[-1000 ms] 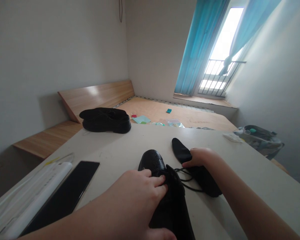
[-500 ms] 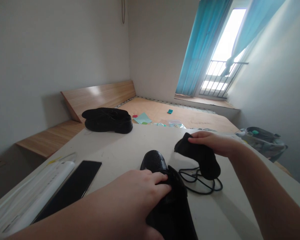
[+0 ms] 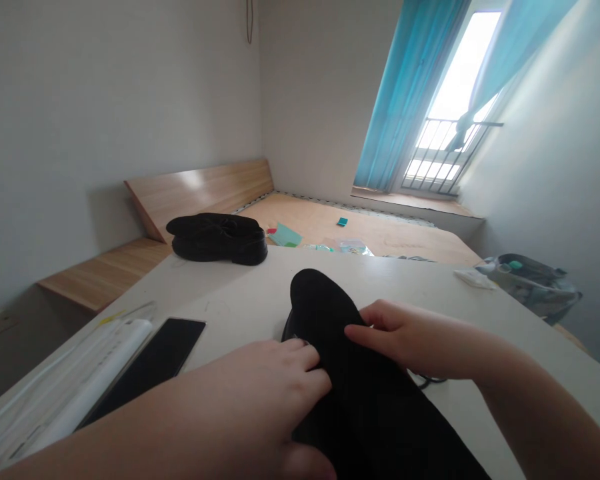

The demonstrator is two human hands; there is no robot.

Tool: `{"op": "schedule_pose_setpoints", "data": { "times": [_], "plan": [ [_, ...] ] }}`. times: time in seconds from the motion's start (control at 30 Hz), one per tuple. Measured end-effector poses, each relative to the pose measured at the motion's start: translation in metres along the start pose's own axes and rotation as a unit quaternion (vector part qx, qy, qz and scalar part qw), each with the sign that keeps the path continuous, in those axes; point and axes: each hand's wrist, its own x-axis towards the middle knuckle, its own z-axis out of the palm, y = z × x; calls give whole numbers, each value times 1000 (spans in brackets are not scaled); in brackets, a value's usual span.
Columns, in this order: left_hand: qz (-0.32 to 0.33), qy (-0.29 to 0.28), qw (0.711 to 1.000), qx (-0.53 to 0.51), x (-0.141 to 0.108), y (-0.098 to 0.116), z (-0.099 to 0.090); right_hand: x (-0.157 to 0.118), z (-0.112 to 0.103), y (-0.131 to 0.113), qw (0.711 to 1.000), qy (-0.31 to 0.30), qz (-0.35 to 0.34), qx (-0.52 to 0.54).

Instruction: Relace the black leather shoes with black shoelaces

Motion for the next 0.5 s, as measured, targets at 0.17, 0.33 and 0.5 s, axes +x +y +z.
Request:
{"op": "schedule_pose_setpoints", "data": {
  "times": [0.17,0.33,0.5],
  "plan": [
    [-10,3,1000,-11,-1,-6,-9,-7,-9,10,991,-88,7,105],
    [-81,-12,996,30,-4,-9,-11,-4,-9,9,968,-205,39,138],
    [-100,-5,995,26,-4,-7,-10,1,-1,4,978,-176,49,104]
  ]
}}
